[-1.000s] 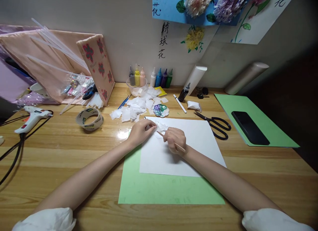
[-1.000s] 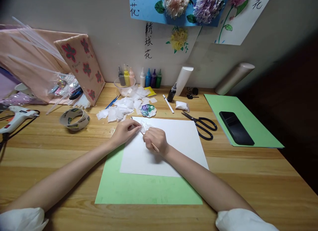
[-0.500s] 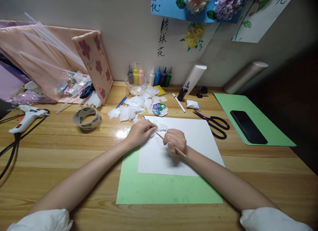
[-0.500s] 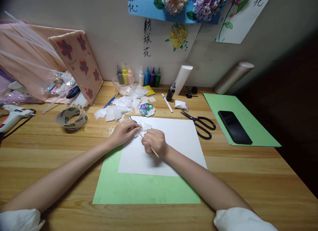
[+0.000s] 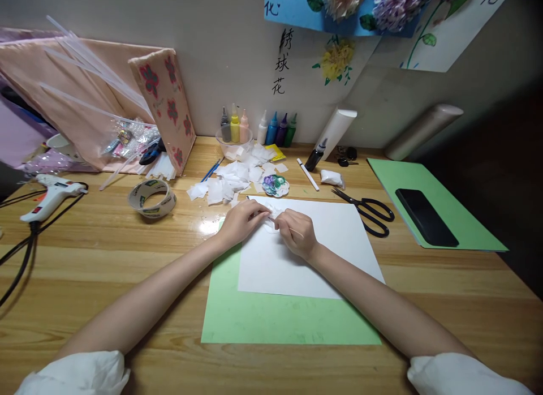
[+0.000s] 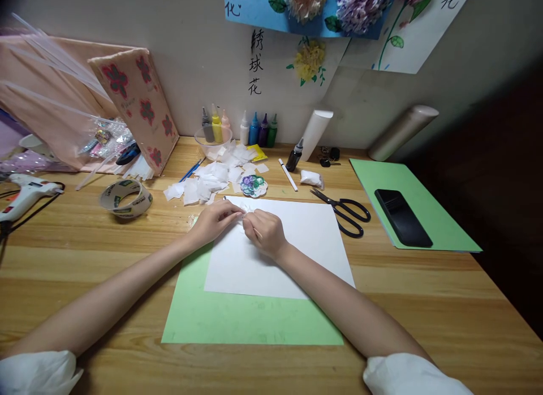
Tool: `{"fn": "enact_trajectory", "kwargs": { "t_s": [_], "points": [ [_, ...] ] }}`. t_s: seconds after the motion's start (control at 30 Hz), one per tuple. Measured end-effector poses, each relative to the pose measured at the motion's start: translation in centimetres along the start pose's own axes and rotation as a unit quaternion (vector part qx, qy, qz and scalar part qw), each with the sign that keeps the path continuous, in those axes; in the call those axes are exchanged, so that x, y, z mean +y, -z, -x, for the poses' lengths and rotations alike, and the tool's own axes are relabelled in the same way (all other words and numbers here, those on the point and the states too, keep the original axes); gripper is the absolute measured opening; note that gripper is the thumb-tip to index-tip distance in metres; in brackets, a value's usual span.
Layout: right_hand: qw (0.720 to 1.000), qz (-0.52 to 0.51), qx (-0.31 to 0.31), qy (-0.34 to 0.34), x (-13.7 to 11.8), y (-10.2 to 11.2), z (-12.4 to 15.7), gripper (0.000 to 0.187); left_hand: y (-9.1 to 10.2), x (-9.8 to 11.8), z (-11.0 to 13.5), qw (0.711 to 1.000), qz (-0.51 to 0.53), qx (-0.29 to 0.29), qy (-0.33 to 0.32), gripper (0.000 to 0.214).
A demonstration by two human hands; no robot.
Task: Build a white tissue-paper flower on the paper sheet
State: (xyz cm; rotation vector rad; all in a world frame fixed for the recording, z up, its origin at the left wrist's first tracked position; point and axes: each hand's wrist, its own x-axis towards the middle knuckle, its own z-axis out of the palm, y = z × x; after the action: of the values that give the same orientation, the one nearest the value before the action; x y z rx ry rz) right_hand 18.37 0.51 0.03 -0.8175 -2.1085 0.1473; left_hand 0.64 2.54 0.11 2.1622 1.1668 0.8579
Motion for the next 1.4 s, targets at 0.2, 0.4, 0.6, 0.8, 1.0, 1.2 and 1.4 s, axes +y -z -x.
{"fn": "enact_trajectory", "kwargs": {
  "t_s": [0.2,0.4,0.6,0.8,1.0,1.2,1.4],
  "points": [
    [0.999,-0.007,0.006,-0.036,0.2,-0.05,0.13,0.033,0.07,0.13,0.07,0.999,0.017,0.013,0.042,0.022],
    [0.999,-0.01,-0.016,-0.051,0.15,-0.32,-0.13,0.034,-0.06,-0.06,0.13,0.998,0.028,0.02,0.056,0.022],
    [0.996,-0.04,0.009,-0.08,0.21,-0.38,-0.2,0.036,-0.01,-0.02,0.13,0.997,0.038,0.021,0.059,0.02],
    [0.995,-0.067,0.026,-0.063,0.17,-0.24,-0.1,0.036,0.03,0.01,0.12,0.997,0.038,0.021,0.064,0.022],
    [0.996,-0.047,0.006,-0.073,0.34,-0.49,-0.21,0.034,0.13,0.06,0.12,0.994,0.054,0.035,0.083,0.025],
    [0.992,-0.029,0.024,-0.117,0.22,-0.53,-0.51,0.036,0.19,-0.06,0.11,0.99,0.076,0.053,0.102,0.027],
    [0.991,-0.042,0.029,-0.122,0.3,-0.61,-0.49,0.035,0.19,-0.07,0.08,0.988,0.081,0.057,0.115,0.029]
  ]
}}
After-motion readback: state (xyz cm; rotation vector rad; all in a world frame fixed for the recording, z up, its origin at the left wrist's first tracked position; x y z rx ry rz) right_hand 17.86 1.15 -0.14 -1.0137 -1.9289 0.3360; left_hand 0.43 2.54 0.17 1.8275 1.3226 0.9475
